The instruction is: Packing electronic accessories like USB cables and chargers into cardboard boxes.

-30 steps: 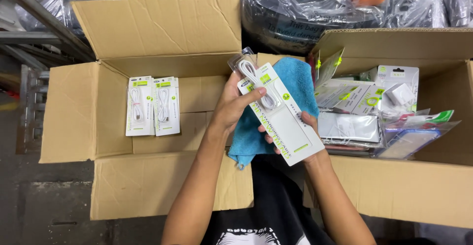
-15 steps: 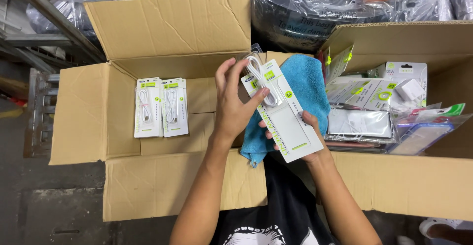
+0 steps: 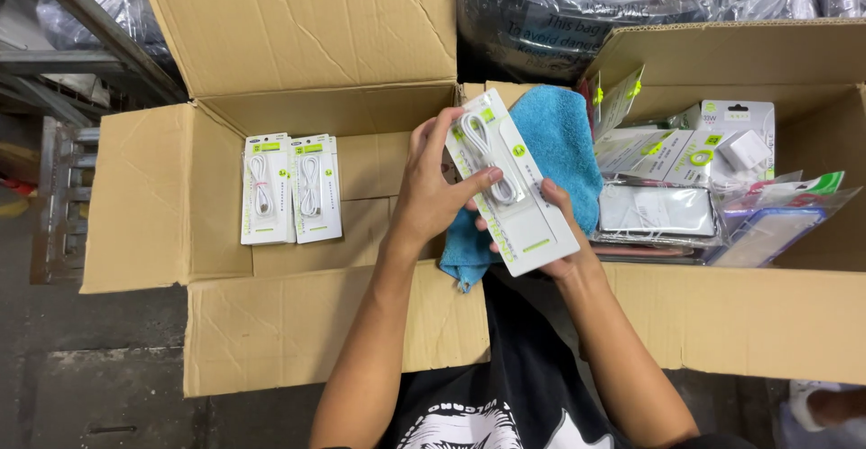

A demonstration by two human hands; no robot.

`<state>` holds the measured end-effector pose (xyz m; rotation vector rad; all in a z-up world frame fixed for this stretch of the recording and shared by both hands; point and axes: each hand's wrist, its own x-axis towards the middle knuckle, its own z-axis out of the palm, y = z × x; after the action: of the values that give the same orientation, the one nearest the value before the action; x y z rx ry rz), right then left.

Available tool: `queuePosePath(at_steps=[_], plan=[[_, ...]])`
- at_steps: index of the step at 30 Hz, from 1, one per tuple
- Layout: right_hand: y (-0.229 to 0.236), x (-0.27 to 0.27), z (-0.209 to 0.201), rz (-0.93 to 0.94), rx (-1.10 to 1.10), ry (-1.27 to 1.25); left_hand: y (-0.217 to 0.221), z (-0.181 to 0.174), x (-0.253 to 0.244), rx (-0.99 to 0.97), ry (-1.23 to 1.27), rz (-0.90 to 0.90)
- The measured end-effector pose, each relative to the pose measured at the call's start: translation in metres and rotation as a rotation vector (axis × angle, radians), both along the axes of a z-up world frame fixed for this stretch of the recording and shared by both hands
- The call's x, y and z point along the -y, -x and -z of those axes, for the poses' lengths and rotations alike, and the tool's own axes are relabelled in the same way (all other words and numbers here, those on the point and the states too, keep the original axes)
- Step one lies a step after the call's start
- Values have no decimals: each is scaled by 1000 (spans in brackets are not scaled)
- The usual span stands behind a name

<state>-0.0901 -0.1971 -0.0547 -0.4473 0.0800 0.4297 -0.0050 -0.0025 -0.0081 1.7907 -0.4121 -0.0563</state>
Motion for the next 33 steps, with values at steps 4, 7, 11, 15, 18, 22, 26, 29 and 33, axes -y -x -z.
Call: queuePosePath(at_steps=[4,7,11,15,18,22,26,29,33], plan=[[-10,-3,-1,62,-43,87,4,1,-2,120,-60,11],[-17,-8,-13,138,-104,181,8,1,-2,105,-33,61],[-18,-11,-18,112,-59,203,10,-6,-5,-18,10,86],[-19,-11,-10,98,-68,210,10,-8,-10,-5,-42,102],[-20,-7,4,95,-94,196,10,-10,-10,-14,-56,117],[-17,-5,-2,95,-132,222,9,-6,-11,-24,-89,145],[-12,6,1,49,-46,106,10,-7,-8,91,22,102],[-12,12,-5,8,25,48,-1,5,-5,-118,158,-28],[-11,9,-25,-41,1,101,-4,38,1,-373,283,95]])
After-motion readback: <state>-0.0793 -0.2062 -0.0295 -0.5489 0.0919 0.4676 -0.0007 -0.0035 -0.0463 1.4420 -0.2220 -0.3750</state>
